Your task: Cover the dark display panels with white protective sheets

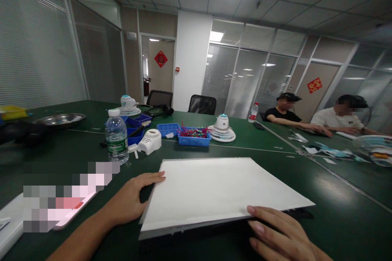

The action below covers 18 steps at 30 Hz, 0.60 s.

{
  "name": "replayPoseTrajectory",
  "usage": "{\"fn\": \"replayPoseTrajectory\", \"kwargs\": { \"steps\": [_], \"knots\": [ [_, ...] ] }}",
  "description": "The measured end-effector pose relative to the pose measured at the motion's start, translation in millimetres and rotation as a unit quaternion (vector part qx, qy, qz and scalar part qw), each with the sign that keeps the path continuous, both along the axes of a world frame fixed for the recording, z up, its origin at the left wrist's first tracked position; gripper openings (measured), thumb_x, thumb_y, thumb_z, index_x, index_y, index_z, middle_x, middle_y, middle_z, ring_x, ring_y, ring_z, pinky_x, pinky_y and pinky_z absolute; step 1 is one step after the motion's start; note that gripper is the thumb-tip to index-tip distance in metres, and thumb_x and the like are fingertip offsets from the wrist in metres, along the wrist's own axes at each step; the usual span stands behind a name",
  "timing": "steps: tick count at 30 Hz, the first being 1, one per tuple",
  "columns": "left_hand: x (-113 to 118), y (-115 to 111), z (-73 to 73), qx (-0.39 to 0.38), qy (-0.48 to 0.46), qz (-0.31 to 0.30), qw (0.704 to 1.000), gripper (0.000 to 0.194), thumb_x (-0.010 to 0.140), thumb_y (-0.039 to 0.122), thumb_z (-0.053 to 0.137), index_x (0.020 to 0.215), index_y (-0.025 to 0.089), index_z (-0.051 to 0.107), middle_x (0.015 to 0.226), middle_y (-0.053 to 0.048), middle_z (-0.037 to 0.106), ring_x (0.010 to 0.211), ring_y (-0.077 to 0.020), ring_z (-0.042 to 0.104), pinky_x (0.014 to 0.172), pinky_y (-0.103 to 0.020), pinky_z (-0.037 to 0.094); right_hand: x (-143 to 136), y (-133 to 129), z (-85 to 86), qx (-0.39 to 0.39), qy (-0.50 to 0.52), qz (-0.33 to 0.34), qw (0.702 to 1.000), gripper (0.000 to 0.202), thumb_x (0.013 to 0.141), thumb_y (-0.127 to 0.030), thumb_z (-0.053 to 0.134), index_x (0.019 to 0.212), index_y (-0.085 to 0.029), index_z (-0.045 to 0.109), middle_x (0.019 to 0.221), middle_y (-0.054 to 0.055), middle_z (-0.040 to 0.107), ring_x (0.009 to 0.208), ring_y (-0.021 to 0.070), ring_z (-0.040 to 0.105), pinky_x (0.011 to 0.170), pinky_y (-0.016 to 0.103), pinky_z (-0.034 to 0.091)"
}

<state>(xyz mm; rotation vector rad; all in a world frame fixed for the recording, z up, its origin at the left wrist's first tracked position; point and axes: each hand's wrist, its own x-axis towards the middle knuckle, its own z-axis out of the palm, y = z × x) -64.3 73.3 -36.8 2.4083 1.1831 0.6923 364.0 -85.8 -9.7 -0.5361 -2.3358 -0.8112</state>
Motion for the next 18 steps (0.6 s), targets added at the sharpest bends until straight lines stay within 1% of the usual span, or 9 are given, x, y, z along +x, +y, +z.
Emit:
{"fn": "replayPoseTrajectory", "kwargs": {
  "steps": [3, 6, 8, 11, 14, 16, 18],
  "knots": [
    [1.0, -1.5, 0.6, 0.021, 0.023, -0.011, 0.999, 0.066, 0.076, 0.047, 0.076, 0.139, 0.035, 0.059, 0.151, -0.002, 0.055, 0.139, -0.0275, 0.050, 0.119, -0.045, 0.038, 9.5, -0.9, 1.3, -0.003, 0.007, -0.013, 1.000, 0.033, 0.092, -0.013, 0.058, 0.121, -0.025, 0.070, 0.131, 0.009, 0.067, 0.122, 0.0265, 0.063, 0.096, 0.038, 0.059],
    [3.7, -1.0, 0.5, 0.041, 0.044, 0.001, 0.998, 0.058, 0.082, 0.050, 0.069, 0.138, 0.036, 0.060, 0.149, -0.001, 0.057, 0.141, -0.0292, 0.048, 0.119, -0.051, 0.036, 14.1, 1.2, -2.8, -0.003, 0.021, -0.022, 1.000, 0.034, 0.095, -0.014, 0.054, 0.122, -0.026, 0.069, 0.125, 0.008, 0.071, 0.122, 0.0251, 0.063, 0.097, 0.039, 0.058],
    [5.6, -1.1, 1.3, 0.061, 0.046, 0.006, 0.997, 0.051, 0.087, 0.051, 0.064, 0.135, 0.036, 0.063, 0.146, -0.001, 0.060, 0.140, -0.0295, 0.049, 0.119, -0.053, 0.035, 13.6, 4.5, -7.3, -0.009, 0.015, -0.028, 0.999, 0.034, 0.095, -0.012, 0.053, 0.123, -0.023, 0.069, 0.121, 0.009, 0.072, 0.122, 0.0252, 0.063, 0.098, 0.041, 0.057],
    [8.4, -3.5, 3.7, 0.077, 0.036, 0.012, 0.996, 0.045, 0.089, 0.048, 0.062, 0.132, 0.035, 0.065, 0.144, -0.001, 0.062, 0.136, -0.0284, 0.053, 0.116, -0.050, 0.040, 10.8, 10.2, -13.5, -0.024, 0.018, -0.044, 0.999, 0.032, 0.092, -0.009, 0.058, 0.122, -0.017, 0.068, 0.113, 0.011, 0.074, 0.116, 0.0239, 0.066, 0.097, 0.041, 0.057],
    [11.6, -7.9, 5.6, 0.079, 0.021, 0.012, 0.997, 0.043, 0.088, 0.042, 0.063, 0.131, 0.036, 0.066, 0.142, 0.000, 0.063, 0.133, -0.0270, 0.055, 0.112, -0.046, 0.045, 9.5, 12.6, -16.7, -0.037, 0.049, -0.062, 0.996, 0.032, 0.090, -0.005, 0.060, 0.119, -0.014, 0.069, 0.105, 0.010, 0.074, 0.106, 0.0214, 0.068, 0.091, 0.038, 0.058],
    [13.5, -10.9, 6.1, 0.080, 0.011, 0.009, 0.997, 0.043, 0.087, 0.037, 0.063, 0.130, 0.036, 0.067, 0.141, 0.000, 0.065, 0.131, -0.0263, 0.057, 0.110, -0.044, 0.047, 9.3, 11.6, -15.8, -0.034, 0.070, -0.069, 0.995, 0.032, 0.089, -0.003, 0.058, 0.118, -0.013, 0.069, 0.103, 0.011, 0.073, 0.103, 0.0216, 0.068, 0.088, 0.037, 0.059],
    [14.6, -13.1, 6.4, 0.079, 0.011, 0.003, 0.997, 0.043, 0.086, 0.034, 0.064, 0.129, 0.035, 0.068, 0.140, 0.000, 0.065, 0.131, -0.0260, 0.057, 0.111, -0.044, 0.047, 7.6, 9.0, -10.9, -0.026, 0.091, -0.083, 0.992, 0.032, 0.089, -0.003, 0.058, 0.117, -0.014, 0.069, 0.102, 0.011, 0.072, 0.101, 0.0215, 0.068, 0.085, 0.036, 0.059]
  ]
}}
